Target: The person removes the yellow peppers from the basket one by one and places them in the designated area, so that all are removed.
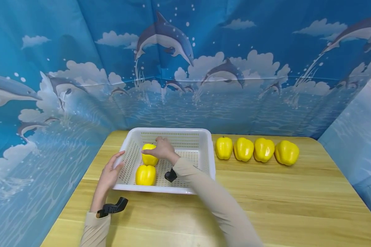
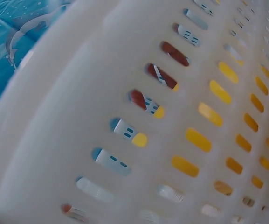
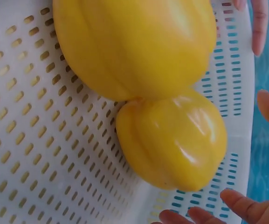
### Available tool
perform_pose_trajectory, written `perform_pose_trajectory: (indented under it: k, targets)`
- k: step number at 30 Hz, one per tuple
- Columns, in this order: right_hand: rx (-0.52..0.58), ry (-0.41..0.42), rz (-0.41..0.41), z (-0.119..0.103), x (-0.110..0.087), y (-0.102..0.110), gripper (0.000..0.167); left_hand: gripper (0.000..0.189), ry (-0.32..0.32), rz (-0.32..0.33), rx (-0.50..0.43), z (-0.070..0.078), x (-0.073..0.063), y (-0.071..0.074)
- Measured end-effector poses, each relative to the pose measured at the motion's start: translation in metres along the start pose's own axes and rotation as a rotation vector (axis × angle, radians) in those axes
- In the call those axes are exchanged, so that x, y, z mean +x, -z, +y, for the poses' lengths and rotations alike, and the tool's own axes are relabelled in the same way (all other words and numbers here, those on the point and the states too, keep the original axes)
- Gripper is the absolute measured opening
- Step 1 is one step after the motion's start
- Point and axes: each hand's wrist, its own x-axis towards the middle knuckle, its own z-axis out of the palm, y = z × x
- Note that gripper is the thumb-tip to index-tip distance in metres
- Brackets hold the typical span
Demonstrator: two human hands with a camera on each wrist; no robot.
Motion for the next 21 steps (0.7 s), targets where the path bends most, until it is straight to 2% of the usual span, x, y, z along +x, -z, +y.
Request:
perform_pose_trajectory:
  k: [11,16,21]
  targets:
    - [0.022,-0.083,-0.048,0.0,0.003,-0.015,0.09,0.043,-0.001,-0.005,0.006,0.0,0.001,-0.003]
    - [0.045,-0.096,-0.035,0.0,0.003,-0.019,0.09,0.043,0.003,-0.004,0.01,0.0,0.001,-0.002]
    - [0.023,-0.124,-0.025,0.002,0.005,-0.025,0.094,0.044,0.007,0.002,0.01,-0.001,0.0,-0.001]
